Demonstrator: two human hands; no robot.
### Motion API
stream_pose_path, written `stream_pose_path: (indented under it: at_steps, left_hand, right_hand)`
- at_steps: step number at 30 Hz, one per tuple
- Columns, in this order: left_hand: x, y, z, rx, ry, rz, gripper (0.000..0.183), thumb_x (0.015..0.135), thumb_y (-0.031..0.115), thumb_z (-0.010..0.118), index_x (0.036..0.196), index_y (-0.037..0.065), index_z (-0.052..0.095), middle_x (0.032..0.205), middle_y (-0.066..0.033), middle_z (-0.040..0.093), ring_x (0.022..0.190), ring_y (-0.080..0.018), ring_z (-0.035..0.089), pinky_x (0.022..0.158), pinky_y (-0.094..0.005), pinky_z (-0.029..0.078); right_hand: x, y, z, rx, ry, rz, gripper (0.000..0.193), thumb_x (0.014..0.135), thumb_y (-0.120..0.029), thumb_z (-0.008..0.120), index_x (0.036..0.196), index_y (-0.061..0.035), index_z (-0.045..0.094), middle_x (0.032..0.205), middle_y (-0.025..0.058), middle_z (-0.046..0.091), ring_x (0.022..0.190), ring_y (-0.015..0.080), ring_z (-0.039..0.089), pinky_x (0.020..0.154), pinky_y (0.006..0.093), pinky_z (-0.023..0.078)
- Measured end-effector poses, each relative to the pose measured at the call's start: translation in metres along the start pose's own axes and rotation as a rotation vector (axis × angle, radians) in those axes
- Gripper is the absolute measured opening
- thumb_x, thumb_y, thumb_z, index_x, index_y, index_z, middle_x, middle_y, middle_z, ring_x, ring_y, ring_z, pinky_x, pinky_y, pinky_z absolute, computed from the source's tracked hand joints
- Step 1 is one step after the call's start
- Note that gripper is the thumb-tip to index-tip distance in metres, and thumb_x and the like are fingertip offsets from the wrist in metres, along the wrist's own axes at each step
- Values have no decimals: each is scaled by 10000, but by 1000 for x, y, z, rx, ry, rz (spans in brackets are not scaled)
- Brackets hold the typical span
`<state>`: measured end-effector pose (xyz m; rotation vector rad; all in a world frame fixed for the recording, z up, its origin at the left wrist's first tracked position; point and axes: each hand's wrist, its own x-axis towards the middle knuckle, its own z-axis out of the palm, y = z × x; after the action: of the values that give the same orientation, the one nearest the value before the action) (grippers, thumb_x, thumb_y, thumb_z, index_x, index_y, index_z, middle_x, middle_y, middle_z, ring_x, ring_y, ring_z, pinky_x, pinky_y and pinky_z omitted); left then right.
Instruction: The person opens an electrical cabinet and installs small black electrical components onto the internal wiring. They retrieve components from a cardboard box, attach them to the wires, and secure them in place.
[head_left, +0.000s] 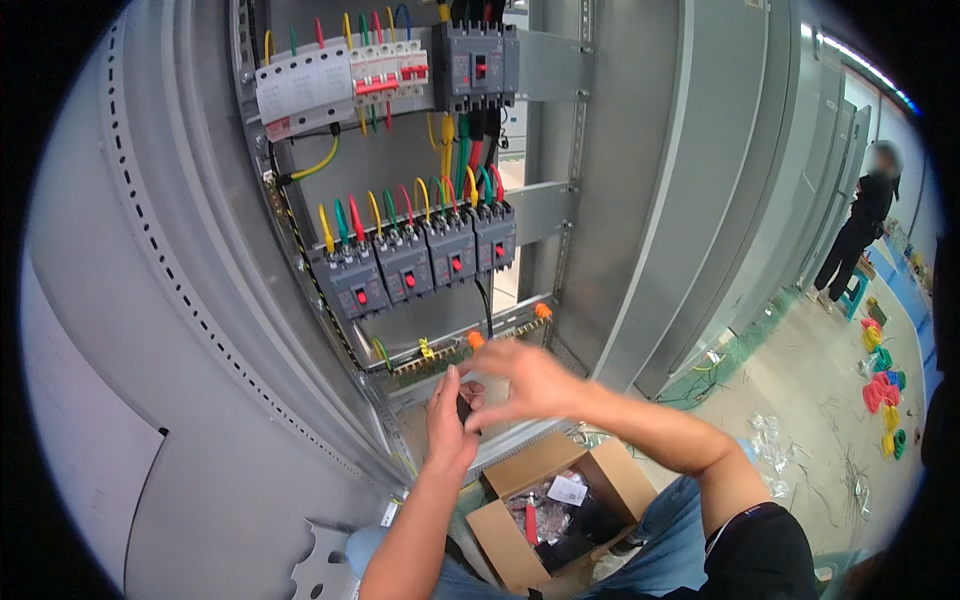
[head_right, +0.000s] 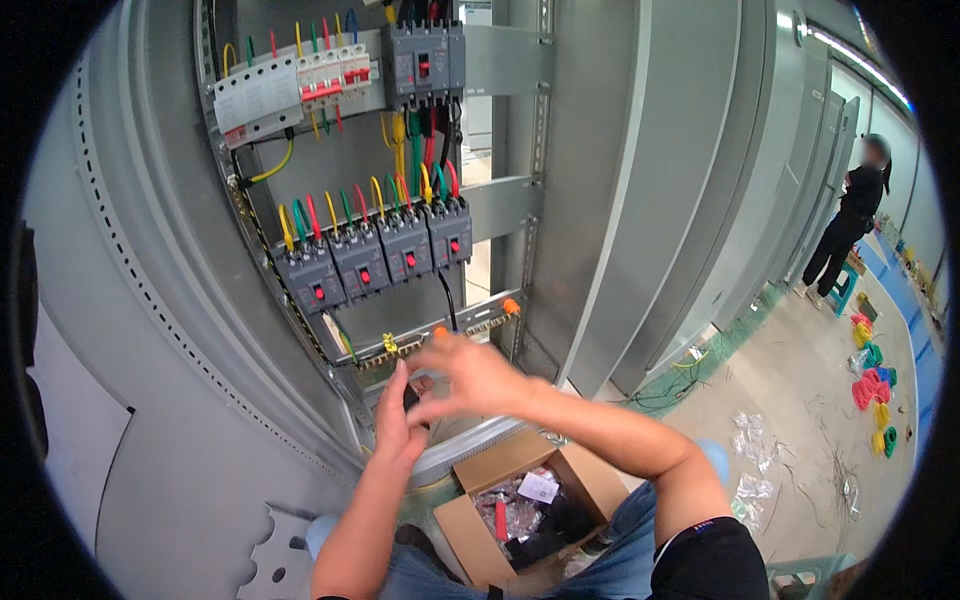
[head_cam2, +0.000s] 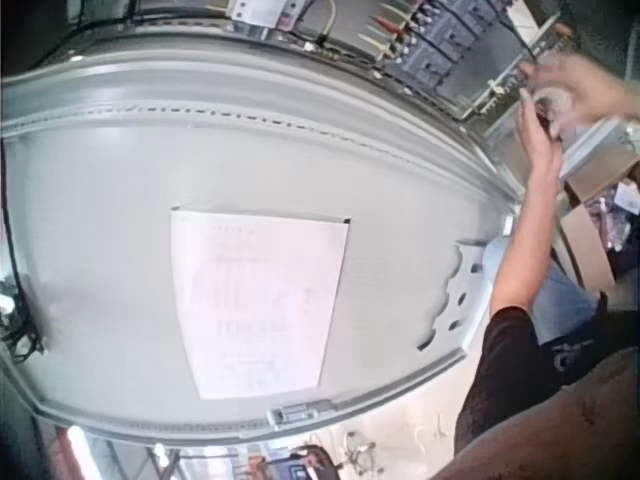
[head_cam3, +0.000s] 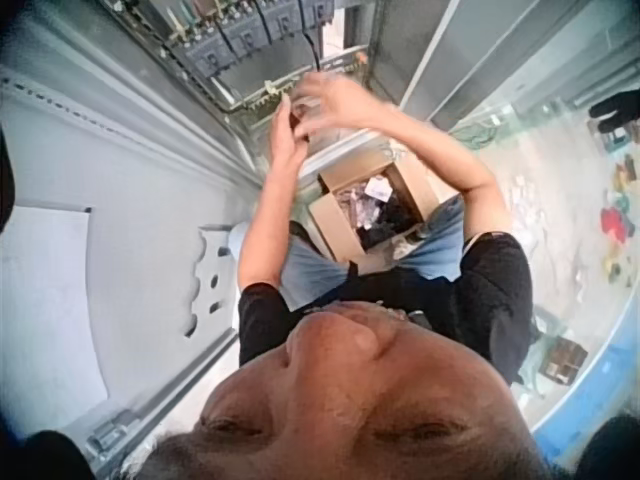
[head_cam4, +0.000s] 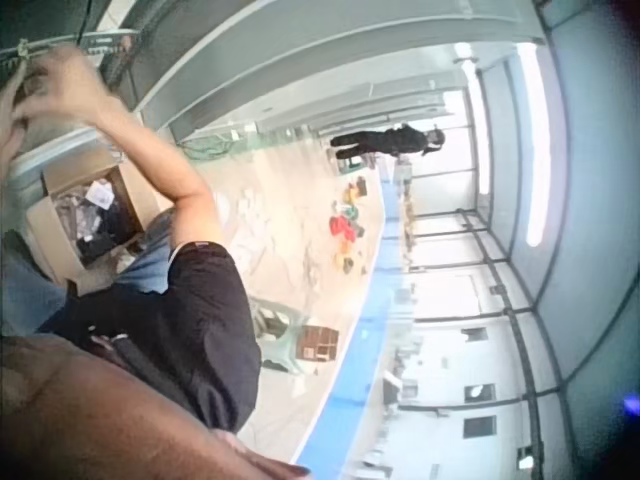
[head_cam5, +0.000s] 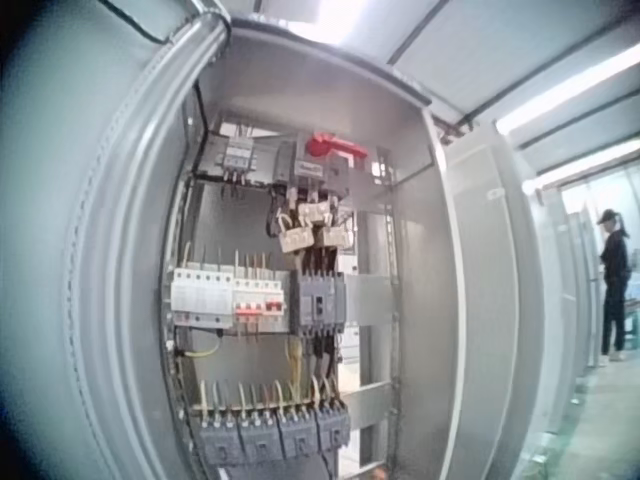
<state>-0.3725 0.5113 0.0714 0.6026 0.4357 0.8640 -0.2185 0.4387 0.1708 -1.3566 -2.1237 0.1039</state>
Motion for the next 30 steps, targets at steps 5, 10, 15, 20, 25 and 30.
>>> stream_pose_path:
  at_steps: [5,10,15,20,25,30]
  left_hand:
    - [6,-17,-4,133,52,12,497,1071,477,531,1303,41,592,931,-23,573,791,-121,546,621,-329,498]
    - [-17,12,15,229,-60,96,336,1062,379,575,1195,77,638,1027,-43,681,888,-136,657,689,-325,598]
    - [-10,6,11,372,-169,155,176,1045,258,617,1046,83,636,900,-26,645,758,-99,603,598,-256,534]
    - [-9,8,15,229,-159,111,174,1037,243,627,962,86,616,828,-31,608,695,-99,553,549,-270,467]
    - [-6,14,5,180,-115,94,232,1041,276,612,894,105,559,794,-35,569,673,-109,530,519,-275,413]
    - [-7,20,3,124,-143,13,288,1033,308,623,849,116,513,802,-49,559,663,-128,518,502,-276,382]
  right_hand:
    - [-38,26,53,235,215,38,284,860,-225,824,1037,-11,767,1058,127,710,951,284,677,849,376,547]
    - [-31,27,35,574,328,416,259,975,-209,714,832,7,699,765,38,621,714,100,587,616,291,471]
    - [-29,22,29,785,321,538,340,1041,-273,638,787,-49,658,627,-42,553,591,32,513,525,225,404]
    - [-30,32,39,904,370,513,243,1021,-243,669,920,-22,677,696,-24,579,602,41,533,548,222,430]
    - [-26,16,16,711,243,324,411,947,-191,739,1316,-44,632,1030,65,683,815,120,637,699,274,523]
    - [-23,16,-14,214,67,35,480,894,-95,751,1364,-102,655,1338,147,646,1088,288,664,902,353,549]
